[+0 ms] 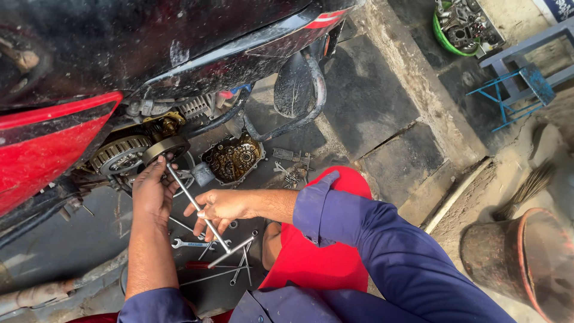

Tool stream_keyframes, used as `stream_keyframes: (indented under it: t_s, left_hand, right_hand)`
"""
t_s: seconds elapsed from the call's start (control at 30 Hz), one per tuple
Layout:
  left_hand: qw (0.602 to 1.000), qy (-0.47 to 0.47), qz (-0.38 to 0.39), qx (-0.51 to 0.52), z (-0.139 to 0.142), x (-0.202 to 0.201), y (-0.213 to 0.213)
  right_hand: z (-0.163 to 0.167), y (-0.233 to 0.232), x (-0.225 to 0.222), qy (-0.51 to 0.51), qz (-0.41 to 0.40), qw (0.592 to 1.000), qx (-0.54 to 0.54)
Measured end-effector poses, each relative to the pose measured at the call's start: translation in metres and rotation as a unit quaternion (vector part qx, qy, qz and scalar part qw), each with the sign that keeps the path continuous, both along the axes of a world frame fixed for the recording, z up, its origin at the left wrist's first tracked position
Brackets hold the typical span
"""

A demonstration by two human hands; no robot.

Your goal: The person is working on a motorcycle engine, using a T-handle wrench to tighten a bolt on the clutch assembly. They switch to a screwdriver to adjust a component and then use a cloth to wipe the area.

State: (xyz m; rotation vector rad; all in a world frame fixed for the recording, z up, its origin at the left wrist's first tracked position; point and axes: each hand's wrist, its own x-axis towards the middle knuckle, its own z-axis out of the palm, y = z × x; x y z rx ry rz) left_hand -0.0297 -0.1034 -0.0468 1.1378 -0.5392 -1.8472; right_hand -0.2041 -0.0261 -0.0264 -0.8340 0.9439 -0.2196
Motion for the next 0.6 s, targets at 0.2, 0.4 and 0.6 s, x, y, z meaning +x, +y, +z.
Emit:
stream_keyframes:
  t_s: [0.2,0.4,0.6]
  left_hand:
    - [0.996,0.018,0.085,0.016,-0.003,-0.007,0.003]
    - [0.992,0.018,0.118,0.031,-0.005,-0.01,0.007]
    - [0.993,0.011,0.112,0.038,-0.005,-0.012,0.01]
  right_hand:
    - [-0.003,0.0,-0.002,0.027,0.006,1.0,-0.012]
    - [-0.007,0.002,-0.002,0.012,-0.016,1.0,0.005]
    - [-0.005,0.002,0.002,0.047,-0.021,0.999,-0.01]
